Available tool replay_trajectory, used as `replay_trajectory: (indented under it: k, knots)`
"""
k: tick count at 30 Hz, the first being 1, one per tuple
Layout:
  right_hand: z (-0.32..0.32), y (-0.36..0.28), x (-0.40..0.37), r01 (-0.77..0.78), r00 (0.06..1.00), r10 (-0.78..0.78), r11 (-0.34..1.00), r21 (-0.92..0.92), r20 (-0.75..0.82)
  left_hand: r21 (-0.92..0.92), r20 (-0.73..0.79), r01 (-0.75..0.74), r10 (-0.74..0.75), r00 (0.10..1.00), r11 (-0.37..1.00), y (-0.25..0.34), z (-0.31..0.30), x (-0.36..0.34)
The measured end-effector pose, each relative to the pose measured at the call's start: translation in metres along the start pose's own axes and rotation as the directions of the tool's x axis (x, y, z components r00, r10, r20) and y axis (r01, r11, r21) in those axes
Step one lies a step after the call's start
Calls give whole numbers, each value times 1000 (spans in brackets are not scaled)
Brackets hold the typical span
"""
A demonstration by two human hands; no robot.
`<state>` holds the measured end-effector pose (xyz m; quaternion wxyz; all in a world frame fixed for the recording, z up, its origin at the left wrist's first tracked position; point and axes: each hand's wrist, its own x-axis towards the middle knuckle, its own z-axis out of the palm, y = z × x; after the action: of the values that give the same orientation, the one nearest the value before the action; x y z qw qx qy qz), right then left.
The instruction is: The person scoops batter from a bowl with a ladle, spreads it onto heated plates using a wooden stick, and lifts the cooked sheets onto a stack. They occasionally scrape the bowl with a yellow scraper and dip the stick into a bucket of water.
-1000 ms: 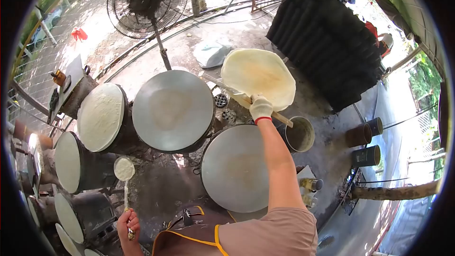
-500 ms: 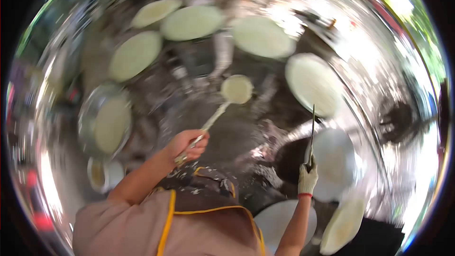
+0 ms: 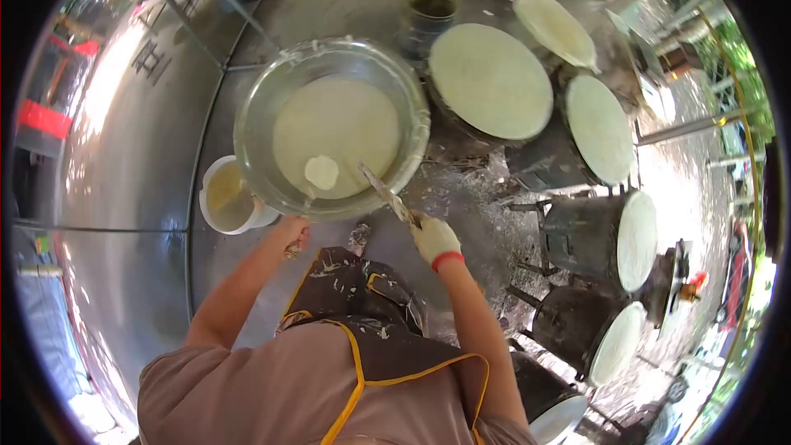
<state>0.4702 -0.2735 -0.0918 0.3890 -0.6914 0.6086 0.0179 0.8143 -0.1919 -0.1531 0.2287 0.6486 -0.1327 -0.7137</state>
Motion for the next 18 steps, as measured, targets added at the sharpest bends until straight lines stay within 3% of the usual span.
replay_trajectory:
  k: [1, 3, 4, 6, 8, 10, 11, 12, 13, 14, 15, 17, 18]
  knots:
    - [5, -16, 34, 85, 996, -83, 966, -244, 17, 133, -108, -46, 61, 992, 990, 11, -13, 1]
    - [-9, -67, 82, 46, 976, 34, 934, -355, 216, 416, -289, -76, 211, 934, 906, 34, -32, -9]
    - [-10, -86, 99, 34, 949, 101, 911, -411, 300, 628, -330, -108, 389, 860, 771, 23, -52, 4]
    - [20, -106, 133, 67, 925, 100, 907, -416, 366, 931, -244, -45, 712, 658, 361, -19, -103, 50]
    - [56, -116, 154, 116, 902, 58, 921, -371, 427, 965, -192, -5, 718, 669, 263, -59, -130, 91]
    - [124, -79, 172, 379, 865, -199, 861, -339, 461, 902, -243, -8, 523, 817, 431, -58, -132, 93]
    - [144, -67, 174, 501, 820, -324, 805, -318, 472, 778, -258, 17, 296, 920, 628, -31, -114, 76]
    - [139, -69, 167, 433, 843, -322, 881, -189, 431, 621, -207, 83, 62, 976, 779, -4, -97, 63]
    - [129, -77, 153, 358, 866, -311, 932, -50, 391, 351, -141, 74, -26, 990, 933, 6, -91, 51]
    - [111, -92, 146, 221, 897, -240, 971, 92, 372, 47, -50, 87, -84, 995, 995, 15, -86, 41]
    - [93, -107, 139, 84, 921, -166, 968, 238, 351, -255, 57, 120, -109, 992, 959, 29, -80, 30]
    - [49, -136, 123, -314, 908, 105, 811, 494, 406, -307, 45, -33, 49, 998, 951, 86, -56, -11]
    - [32, -146, 119, -303, 936, 89, 694, 653, 340, -336, 36, -105, 125, 992, 936, 113, -45, -31]
